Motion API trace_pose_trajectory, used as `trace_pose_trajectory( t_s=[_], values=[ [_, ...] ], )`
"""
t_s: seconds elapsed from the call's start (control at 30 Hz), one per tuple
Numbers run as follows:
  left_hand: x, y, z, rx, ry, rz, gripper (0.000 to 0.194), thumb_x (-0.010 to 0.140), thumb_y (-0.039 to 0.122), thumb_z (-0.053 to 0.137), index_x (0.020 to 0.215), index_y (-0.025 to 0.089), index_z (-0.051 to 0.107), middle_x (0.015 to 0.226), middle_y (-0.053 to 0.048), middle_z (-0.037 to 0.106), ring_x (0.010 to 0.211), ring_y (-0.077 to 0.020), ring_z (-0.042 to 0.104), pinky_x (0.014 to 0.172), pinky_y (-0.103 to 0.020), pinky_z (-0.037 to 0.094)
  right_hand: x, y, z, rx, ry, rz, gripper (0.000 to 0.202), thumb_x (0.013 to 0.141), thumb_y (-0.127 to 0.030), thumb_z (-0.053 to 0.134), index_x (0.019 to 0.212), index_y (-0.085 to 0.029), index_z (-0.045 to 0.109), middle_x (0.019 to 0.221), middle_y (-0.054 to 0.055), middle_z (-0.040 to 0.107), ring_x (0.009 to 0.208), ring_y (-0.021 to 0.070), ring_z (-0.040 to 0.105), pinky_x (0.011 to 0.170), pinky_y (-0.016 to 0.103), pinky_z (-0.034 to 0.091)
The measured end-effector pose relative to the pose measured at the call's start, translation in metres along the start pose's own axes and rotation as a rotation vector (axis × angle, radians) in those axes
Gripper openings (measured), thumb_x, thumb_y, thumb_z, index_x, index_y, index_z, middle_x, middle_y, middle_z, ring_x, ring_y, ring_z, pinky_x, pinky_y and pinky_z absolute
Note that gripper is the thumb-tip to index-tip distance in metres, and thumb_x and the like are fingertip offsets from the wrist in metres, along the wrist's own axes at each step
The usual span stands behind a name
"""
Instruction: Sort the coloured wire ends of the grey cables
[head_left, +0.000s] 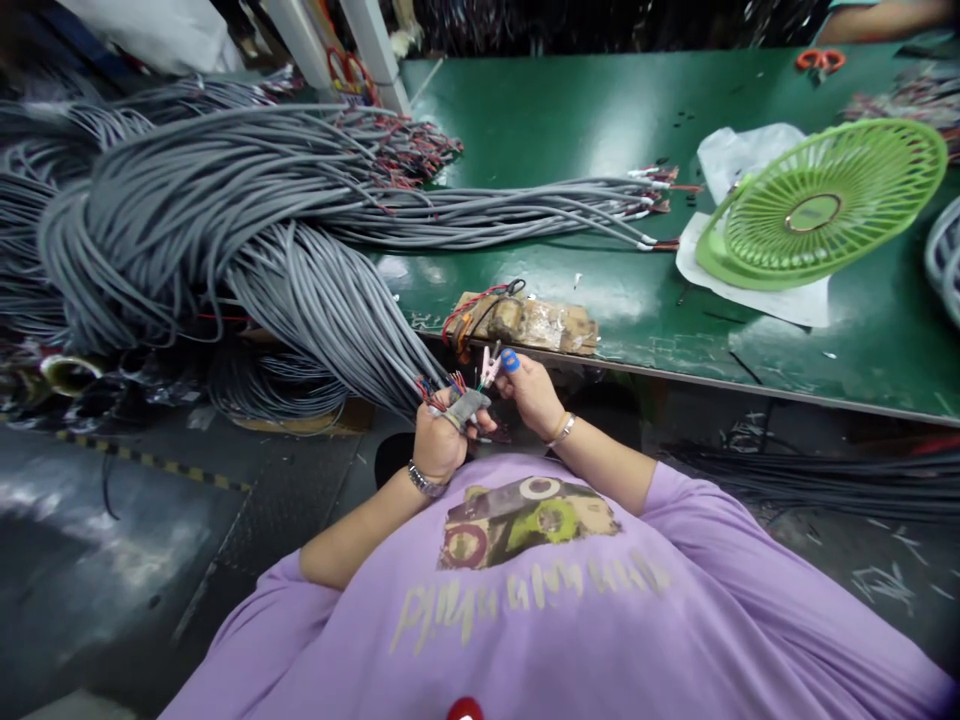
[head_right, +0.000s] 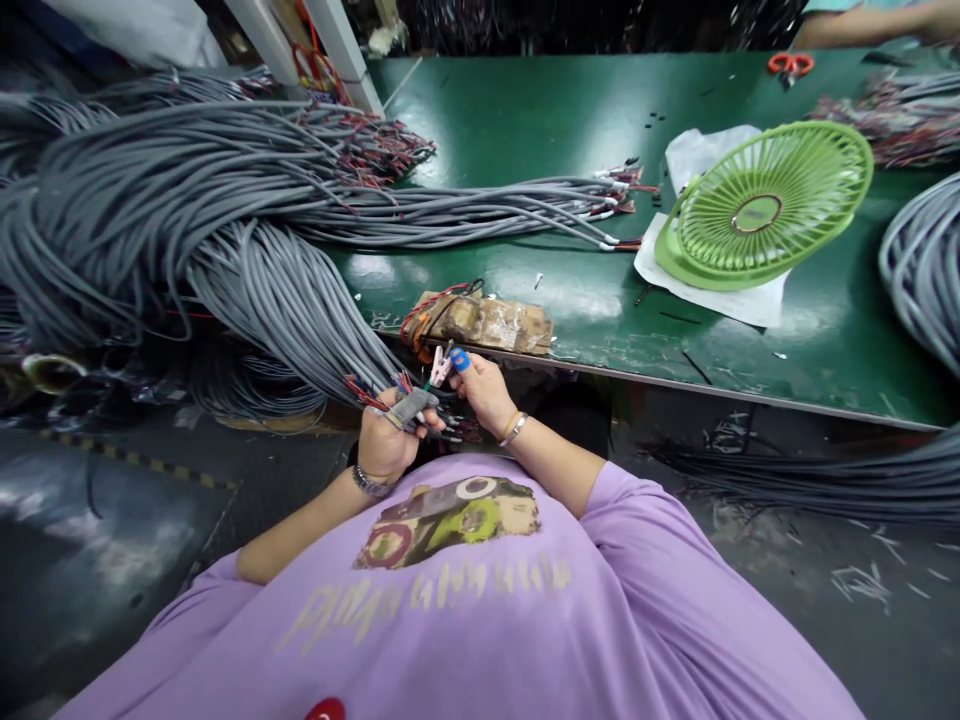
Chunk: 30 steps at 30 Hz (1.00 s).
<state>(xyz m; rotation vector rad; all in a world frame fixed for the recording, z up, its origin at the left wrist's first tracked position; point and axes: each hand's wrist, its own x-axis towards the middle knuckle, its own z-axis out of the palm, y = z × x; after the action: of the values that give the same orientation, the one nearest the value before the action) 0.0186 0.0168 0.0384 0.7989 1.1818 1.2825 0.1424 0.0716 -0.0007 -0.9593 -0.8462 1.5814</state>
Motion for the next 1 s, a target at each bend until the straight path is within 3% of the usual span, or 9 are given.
trace_pose_trajectory(
  t_s=[0.17,0.23,0.5,0.77,1.0],
  values=[
    [0.001,-0.004,-0.003,-0.003,-0.003,-0.015,0.029,0.063,0.039,0.077,0.061,0.014,0.061,0.049,-0.001,0.061,0.043,-0.0130,0.062,0.036,-0.018,0.031,0.006,0.000,0.006,0.243,-0.150,0.230,0.059,0.062,-0.074,0.069,0.074,-0.017,0.061,0.060,-0.004,0.051,0.055,0.0079,0.042,0.055,0.022,0.041],
    [0.001,-0.006,-0.005,0.002,-0.008,-0.015,0.028,0.063,0.038,0.077,0.061,0.015,0.061,0.049,-0.001,0.061,0.043,-0.0127,0.061,0.036,-0.019,0.032,0.007,-0.003,0.009,0.326,-0.136,0.300,0.056,0.063,-0.070,0.072,0.077,-0.017,0.064,0.064,-0.002,0.057,0.059,0.0088,0.047,0.058,0.022,0.044],
    [0.000,-0.010,-0.008,0.054,0.003,-0.032,0.028,0.063,0.038,0.076,0.061,0.015,0.062,0.048,0.000,0.061,0.042,-0.0131,0.061,0.036,-0.019,0.032,0.009,-0.003,0.012,0.426,-0.059,0.312,0.044,0.072,-0.059,0.073,0.076,-0.016,0.065,0.065,-0.001,0.060,0.062,0.0091,0.050,0.060,0.021,0.043],
    [-0.008,-0.012,-0.015,0.086,-0.033,0.033,0.026,0.069,0.039,0.075,0.063,0.016,0.065,0.051,-0.002,0.064,0.042,-0.0113,0.058,0.038,-0.021,0.033,0.003,-0.001,0.003,0.397,-0.188,0.431,0.058,0.077,-0.075,0.054,0.083,-0.018,0.065,0.073,0.001,0.063,0.060,0.0106,0.051,0.058,0.022,0.045],
    [-0.012,-0.020,-0.020,0.126,0.013,0.120,0.025,0.073,0.042,0.072,0.068,0.018,0.068,0.054,-0.002,0.066,0.044,-0.0124,0.059,0.039,-0.021,0.036,-0.009,-0.004,-0.007,0.360,-0.302,0.465,0.059,0.079,-0.074,0.054,0.086,-0.017,0.066,0.075,0.002,0.062,0.061,0.0103,0.050,0.057,0.022,0.045]
  ],
)
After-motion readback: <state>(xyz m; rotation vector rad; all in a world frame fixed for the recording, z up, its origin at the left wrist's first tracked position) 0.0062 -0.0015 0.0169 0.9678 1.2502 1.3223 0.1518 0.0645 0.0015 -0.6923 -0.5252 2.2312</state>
